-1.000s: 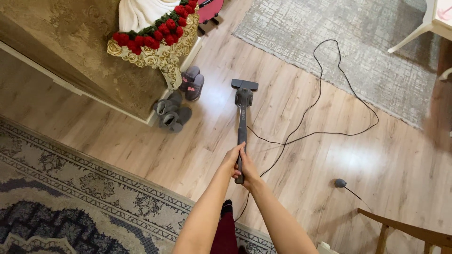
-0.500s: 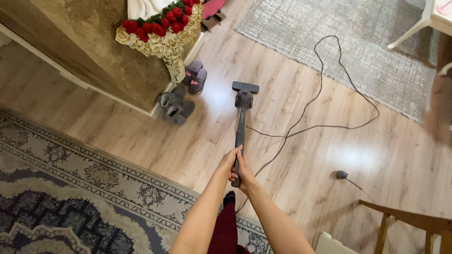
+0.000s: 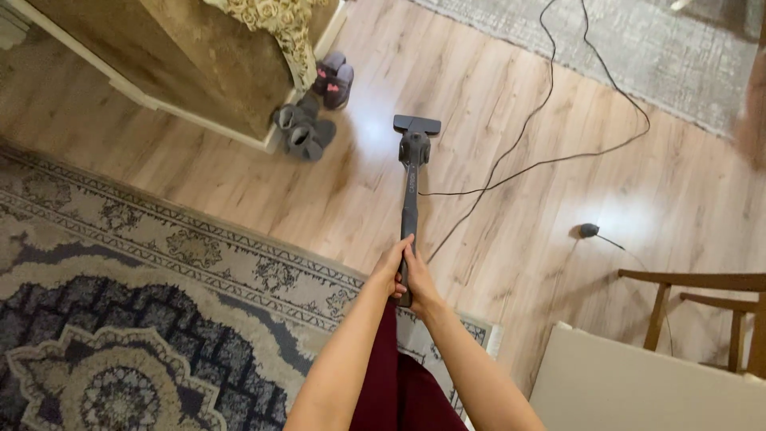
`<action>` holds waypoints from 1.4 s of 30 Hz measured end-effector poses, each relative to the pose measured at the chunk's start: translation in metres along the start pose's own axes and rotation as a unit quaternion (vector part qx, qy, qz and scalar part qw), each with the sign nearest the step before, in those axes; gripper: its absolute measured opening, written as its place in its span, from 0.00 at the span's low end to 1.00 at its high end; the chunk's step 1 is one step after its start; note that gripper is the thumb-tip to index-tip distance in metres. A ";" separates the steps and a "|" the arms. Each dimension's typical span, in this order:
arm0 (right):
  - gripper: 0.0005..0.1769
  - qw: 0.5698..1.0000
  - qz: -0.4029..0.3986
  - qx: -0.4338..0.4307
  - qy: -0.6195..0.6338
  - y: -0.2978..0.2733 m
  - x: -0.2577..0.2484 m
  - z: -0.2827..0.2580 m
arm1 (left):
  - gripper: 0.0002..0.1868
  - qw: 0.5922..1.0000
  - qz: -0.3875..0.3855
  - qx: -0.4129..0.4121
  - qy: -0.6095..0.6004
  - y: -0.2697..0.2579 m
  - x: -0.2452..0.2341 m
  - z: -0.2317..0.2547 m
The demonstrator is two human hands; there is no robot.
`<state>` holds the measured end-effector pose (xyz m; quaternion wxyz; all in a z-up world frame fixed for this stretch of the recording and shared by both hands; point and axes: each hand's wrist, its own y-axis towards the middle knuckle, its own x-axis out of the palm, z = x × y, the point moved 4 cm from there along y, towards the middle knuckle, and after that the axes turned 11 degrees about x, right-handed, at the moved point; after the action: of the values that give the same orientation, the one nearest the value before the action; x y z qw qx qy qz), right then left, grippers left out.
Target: Vacuuming a wooden floor and a rug in a hallway using a corded vacuum cleaner.
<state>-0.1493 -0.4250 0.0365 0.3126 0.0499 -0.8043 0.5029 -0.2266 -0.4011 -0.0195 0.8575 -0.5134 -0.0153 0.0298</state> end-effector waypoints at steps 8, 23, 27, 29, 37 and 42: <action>0.19 0.998 0.042 0.001 -0.037 -0.030 0.006 0.031 | 0.38 0.999 -0.016 0.018 -0.039 -0.032 -0.013 -0.027; 0.18 0.999 0.019 -0.024 -0.032 -0.015 -0.005 0.049 | 0.38 1.000 -0.013 0.026 -0.008 -0.025 -0.019 -0.046; 0.18 0.999 0.020 -0.018 -0.027 -0.015 -0.019 0.053 | 0.38 1.000 -0.014 0.008 -0.019 -0.021 -0.009 -0.055; 0.18 0.999 0.025 -0.014 -0.027 -0.014 -0.022 0.054 | 0.39 1.000 -0.014 0.019 -0.015 -0.022 -0.008 -0.057; 0.19 0.998 0.035 -0.004 -0.053 -0.020 -0.011 0.066 | 0.34 0.997 -0.015 0.065 -0.041 -0.033 -0.021 -0.057; 0.20 0.998 0.043 -0.008 -0.039 -0.014 -0.006 0.078 | 0.36 1.000 -0.002 0.014 -0.018 -0.053 -0.034 -0.056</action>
<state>-0.1741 -0.4986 0.0209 0.2590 0.0324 -0.8215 0.5069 -0.2555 -0.4780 0.0011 0.8641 -0.5009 -0.0315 0.0382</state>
